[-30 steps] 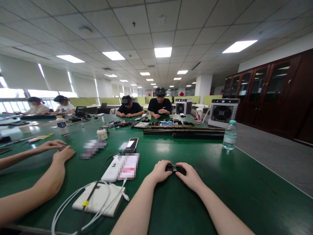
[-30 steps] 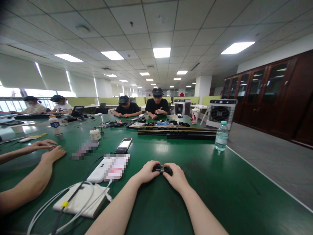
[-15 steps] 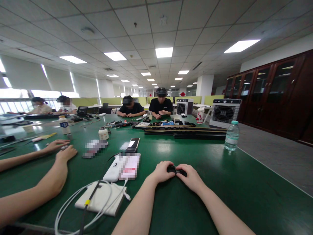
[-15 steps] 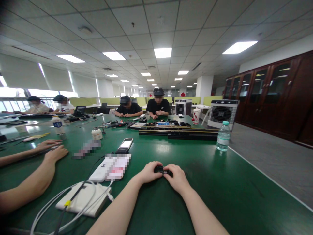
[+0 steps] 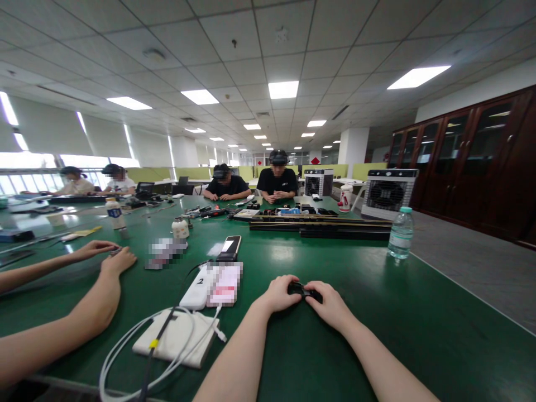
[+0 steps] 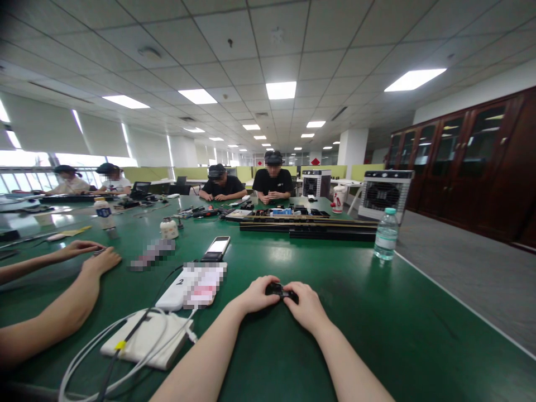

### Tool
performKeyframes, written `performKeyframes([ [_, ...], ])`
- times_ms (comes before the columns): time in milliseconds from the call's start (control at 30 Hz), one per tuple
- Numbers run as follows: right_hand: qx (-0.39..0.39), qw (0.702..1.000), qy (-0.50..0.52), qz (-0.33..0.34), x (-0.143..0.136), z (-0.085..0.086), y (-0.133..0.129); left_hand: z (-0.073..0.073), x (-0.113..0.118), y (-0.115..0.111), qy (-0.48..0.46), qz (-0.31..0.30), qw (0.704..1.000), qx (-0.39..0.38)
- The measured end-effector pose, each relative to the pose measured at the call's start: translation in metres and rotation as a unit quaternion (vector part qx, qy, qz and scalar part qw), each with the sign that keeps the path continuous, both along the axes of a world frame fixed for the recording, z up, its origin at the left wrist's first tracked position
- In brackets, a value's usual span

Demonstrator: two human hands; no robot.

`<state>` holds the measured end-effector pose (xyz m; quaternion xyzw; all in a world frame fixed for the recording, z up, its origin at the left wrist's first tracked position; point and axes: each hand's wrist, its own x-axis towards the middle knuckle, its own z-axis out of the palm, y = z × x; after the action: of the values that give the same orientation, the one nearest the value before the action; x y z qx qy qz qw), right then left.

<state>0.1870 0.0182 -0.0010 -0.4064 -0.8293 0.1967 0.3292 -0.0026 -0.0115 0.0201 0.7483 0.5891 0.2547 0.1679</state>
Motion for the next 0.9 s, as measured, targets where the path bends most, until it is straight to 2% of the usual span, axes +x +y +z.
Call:
performKeyframes([
  [600,-0.004,1.000,-0.015,-0.003,-0.0008,0.0035,-0.0020,-0.0066,-0.0012,0.0052,-0.003,-0.001,1.000,0.008],
  [900,-0.007,1.000,-0.020,-0.006,-0.0012,0.0047,-0.0030,-0.0025,-0.0005,0.0021,0.001,-0.002,1.000,0.003],
])
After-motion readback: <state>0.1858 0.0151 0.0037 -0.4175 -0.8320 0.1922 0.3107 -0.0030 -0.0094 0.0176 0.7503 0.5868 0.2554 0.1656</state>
